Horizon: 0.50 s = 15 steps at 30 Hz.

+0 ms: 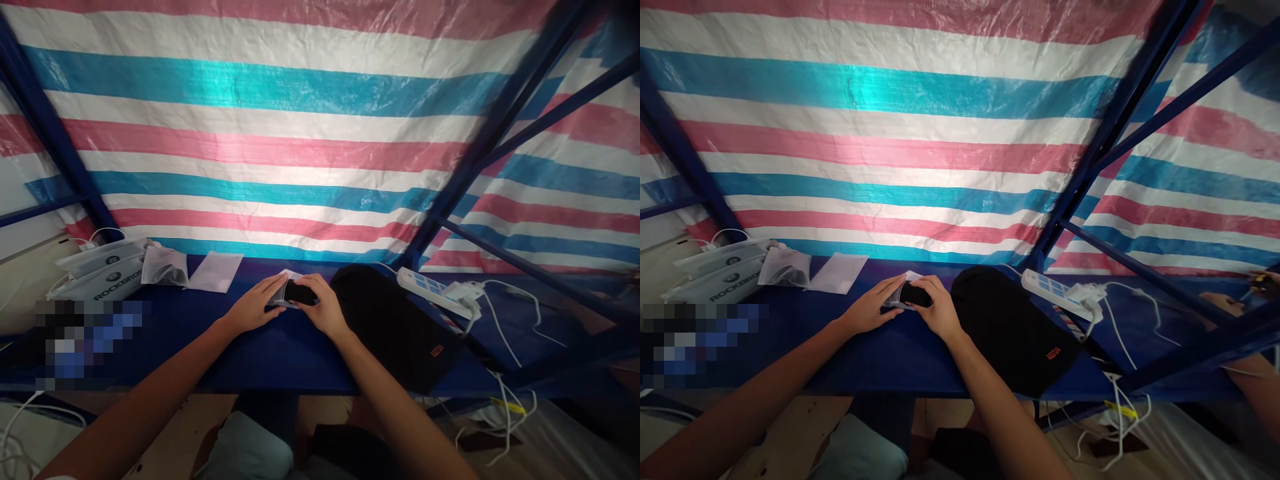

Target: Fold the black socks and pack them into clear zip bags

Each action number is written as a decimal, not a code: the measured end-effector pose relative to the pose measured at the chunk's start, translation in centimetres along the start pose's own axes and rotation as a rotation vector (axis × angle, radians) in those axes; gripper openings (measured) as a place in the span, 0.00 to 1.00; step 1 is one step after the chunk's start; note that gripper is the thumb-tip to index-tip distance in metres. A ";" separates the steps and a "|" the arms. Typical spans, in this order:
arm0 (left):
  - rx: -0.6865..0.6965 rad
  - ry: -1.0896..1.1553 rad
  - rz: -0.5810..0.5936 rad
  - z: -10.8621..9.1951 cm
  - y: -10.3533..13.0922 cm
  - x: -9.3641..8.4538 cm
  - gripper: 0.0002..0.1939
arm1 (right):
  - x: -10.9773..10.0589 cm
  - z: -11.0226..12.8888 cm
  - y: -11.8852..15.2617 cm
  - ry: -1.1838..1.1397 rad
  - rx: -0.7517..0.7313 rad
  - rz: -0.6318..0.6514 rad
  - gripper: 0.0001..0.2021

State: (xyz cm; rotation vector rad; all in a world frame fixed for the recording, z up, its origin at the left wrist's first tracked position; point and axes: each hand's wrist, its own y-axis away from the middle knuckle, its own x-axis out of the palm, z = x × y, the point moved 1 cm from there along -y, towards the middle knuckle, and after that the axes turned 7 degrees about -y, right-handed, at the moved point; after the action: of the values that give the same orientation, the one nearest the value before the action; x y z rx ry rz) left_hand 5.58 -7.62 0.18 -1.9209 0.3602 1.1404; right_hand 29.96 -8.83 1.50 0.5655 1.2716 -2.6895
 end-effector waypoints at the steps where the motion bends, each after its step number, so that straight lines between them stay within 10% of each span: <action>1: -0.012 0.004 -0.003 0.0 0.1 0.0 0.46 | 0.1 0.1 -0.1 -0.017 0.010 0.014 0.22; 15: -0.002 0.020 -0.128 0.9 0.5 -0.2 0.40 | -1.2 -0.3 0.2 -0.029 0.043 0.133 0.28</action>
State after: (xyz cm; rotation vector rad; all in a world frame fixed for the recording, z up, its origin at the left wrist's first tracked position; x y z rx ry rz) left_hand 4.70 -7.25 -0.13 -1.9292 0.2429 1.0389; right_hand 31.18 -8.82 1.62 0.5908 1.1300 -2.6115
